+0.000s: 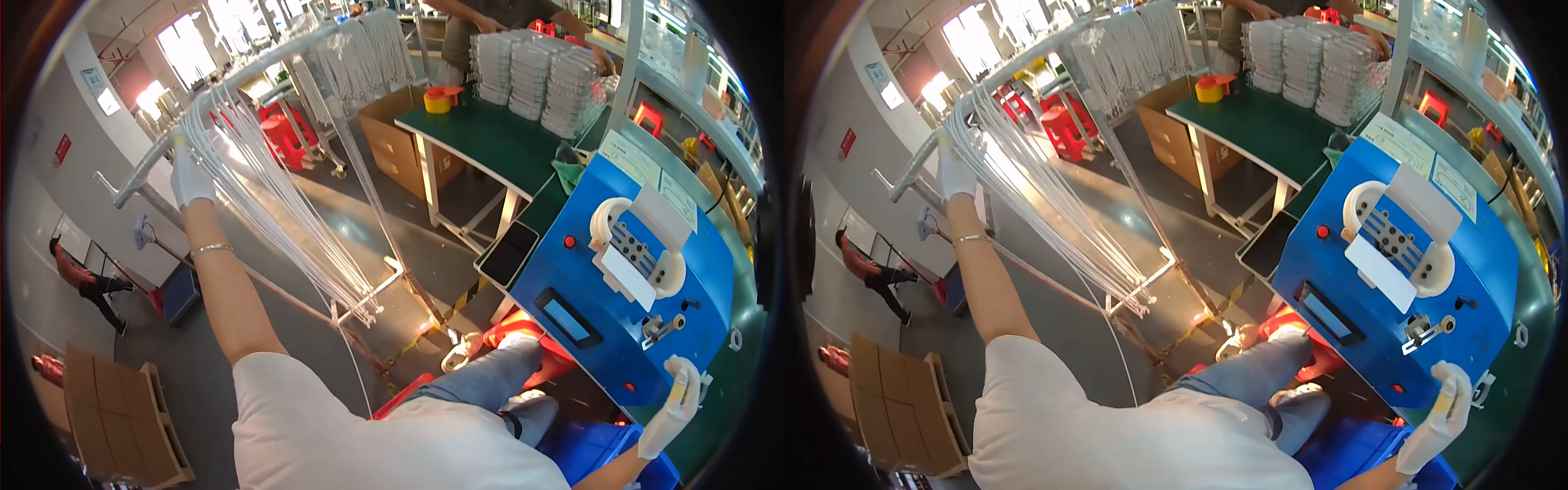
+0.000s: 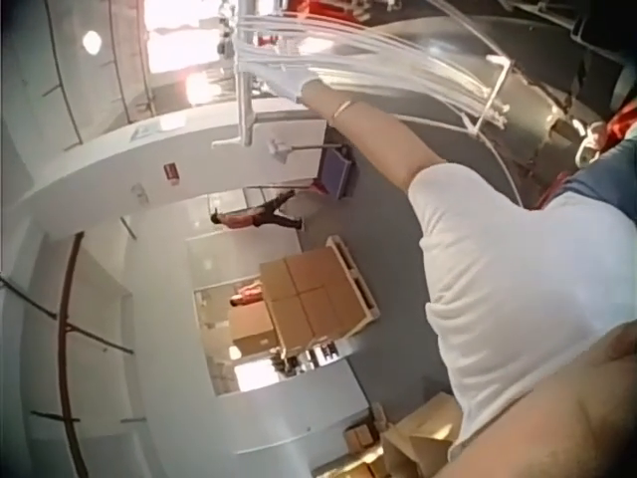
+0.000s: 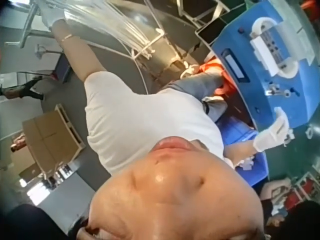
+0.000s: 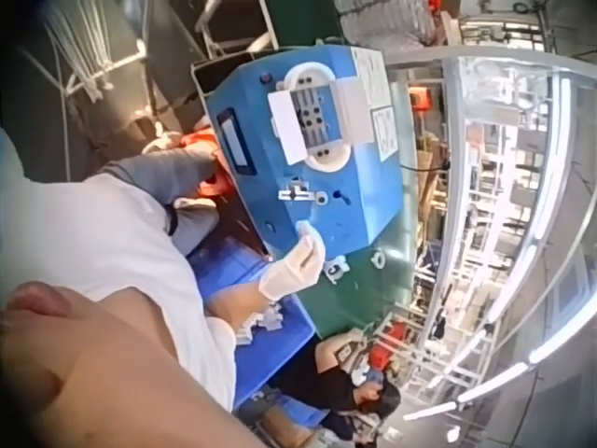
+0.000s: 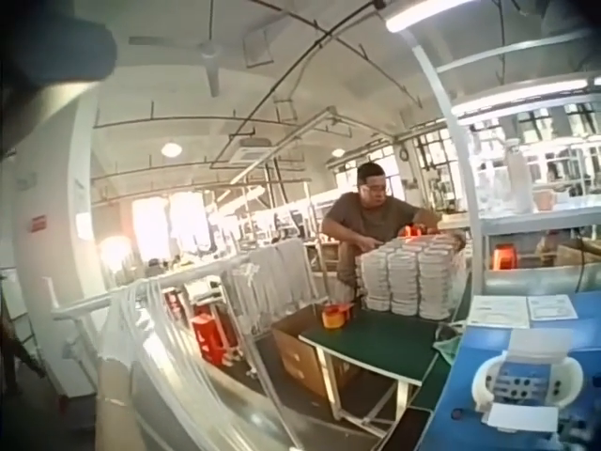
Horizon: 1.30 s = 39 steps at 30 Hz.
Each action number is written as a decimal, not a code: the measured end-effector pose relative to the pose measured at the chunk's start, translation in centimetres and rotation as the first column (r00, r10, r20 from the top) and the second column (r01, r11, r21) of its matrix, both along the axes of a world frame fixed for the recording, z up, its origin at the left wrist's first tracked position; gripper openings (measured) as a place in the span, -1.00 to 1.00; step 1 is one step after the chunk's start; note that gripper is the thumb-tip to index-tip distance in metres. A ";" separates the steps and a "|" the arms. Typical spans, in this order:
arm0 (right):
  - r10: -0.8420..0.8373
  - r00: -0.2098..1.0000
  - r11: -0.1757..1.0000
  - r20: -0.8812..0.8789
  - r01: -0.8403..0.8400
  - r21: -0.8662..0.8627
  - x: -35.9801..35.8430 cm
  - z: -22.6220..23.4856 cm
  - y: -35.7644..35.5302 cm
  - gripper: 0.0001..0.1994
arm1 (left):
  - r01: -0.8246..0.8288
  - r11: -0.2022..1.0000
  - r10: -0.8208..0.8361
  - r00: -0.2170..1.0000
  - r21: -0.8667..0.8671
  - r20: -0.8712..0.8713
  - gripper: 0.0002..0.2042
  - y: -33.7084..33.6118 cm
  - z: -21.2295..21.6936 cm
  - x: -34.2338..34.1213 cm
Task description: Using an assembly machine to process white plastic components and wires on a factory production line.
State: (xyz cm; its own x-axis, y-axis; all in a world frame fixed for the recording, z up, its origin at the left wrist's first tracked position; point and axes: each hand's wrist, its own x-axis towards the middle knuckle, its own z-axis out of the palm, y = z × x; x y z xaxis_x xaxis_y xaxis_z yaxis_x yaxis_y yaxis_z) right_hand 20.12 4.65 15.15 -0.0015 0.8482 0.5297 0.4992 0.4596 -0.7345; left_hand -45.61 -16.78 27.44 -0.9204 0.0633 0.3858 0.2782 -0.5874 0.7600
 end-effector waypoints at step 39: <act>0.721 0.591 0.412 -0.361 -0.785 -0.464 -11.8 2.3 -4.3 -0.40 | 0.962 -0.269 -0.917 -0.239 -0.055 0.319 -0.56 15.3 -26.3 41.8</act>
State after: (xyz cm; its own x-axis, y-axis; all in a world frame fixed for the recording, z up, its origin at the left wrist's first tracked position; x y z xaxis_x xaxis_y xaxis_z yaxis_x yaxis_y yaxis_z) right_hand 8.36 0.37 17.44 -0.7648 0.6432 0.0360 0.0712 0.1399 -0.9876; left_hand -3.84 -1.43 1.15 0.3329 0.9405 0.0684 -0.5280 0.1258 0.8398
